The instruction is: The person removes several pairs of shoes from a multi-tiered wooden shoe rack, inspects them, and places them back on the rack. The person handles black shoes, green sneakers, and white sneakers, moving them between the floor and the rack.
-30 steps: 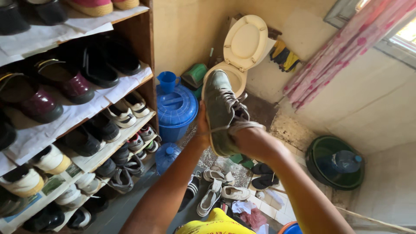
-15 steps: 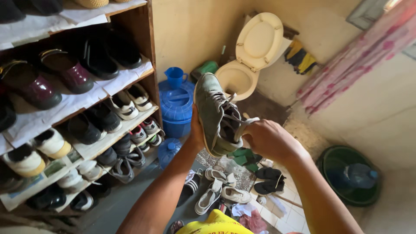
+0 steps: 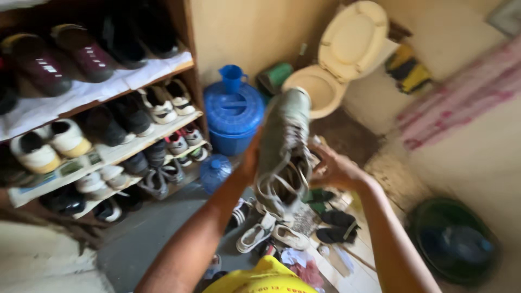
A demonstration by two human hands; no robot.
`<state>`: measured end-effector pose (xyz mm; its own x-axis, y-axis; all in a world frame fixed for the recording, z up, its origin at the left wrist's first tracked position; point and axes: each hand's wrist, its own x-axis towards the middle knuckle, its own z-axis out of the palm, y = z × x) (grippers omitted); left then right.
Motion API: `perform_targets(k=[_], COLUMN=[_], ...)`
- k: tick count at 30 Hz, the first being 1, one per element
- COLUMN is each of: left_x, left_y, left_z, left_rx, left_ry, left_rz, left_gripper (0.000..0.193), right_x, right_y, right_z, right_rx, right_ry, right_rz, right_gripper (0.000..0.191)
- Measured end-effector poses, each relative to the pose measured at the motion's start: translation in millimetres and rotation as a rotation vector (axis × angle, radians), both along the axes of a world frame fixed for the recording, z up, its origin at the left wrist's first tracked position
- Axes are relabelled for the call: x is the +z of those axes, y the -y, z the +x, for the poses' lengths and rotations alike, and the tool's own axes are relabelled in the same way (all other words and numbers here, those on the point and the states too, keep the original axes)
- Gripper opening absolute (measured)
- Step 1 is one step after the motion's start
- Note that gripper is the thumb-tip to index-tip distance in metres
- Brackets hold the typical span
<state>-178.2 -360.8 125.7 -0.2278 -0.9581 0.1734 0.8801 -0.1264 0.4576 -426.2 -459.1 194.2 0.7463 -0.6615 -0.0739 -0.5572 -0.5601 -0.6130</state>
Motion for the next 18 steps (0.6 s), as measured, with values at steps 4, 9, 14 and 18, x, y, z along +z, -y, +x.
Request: perform_targets(k=[4,9,14,18], left_x=[-19.3,-50.1,-66.7,-78.6], left_y=[-6.6,-28.4,-60.6,-79.5], left_z=[-13.8,-5.3,39.3,57.8], left_rx=[-0.039,0.009,0.223,0.309], left_ry=[0.038,-0.026,-0.098,-0.115], left_rz=[0.064,0.178,0.184,0.207], left_gripper=[0.078,0.082,0.085,0.087], right_x=[-88.5,-96.6,-33.1,1.2], right_y=[11.8,-16.9,-63.0,-93.1], right_z=[4.4,22.6,18.6,33.8], right_rx=[0.204,0.138,0.029,0.162], right_ry=[0.052,-0.079,-0.042,-0.130], right_rz=[0.203,0.181,0.049,-0.153], right_gripper=[0.074,0.076,0.104,0.116])
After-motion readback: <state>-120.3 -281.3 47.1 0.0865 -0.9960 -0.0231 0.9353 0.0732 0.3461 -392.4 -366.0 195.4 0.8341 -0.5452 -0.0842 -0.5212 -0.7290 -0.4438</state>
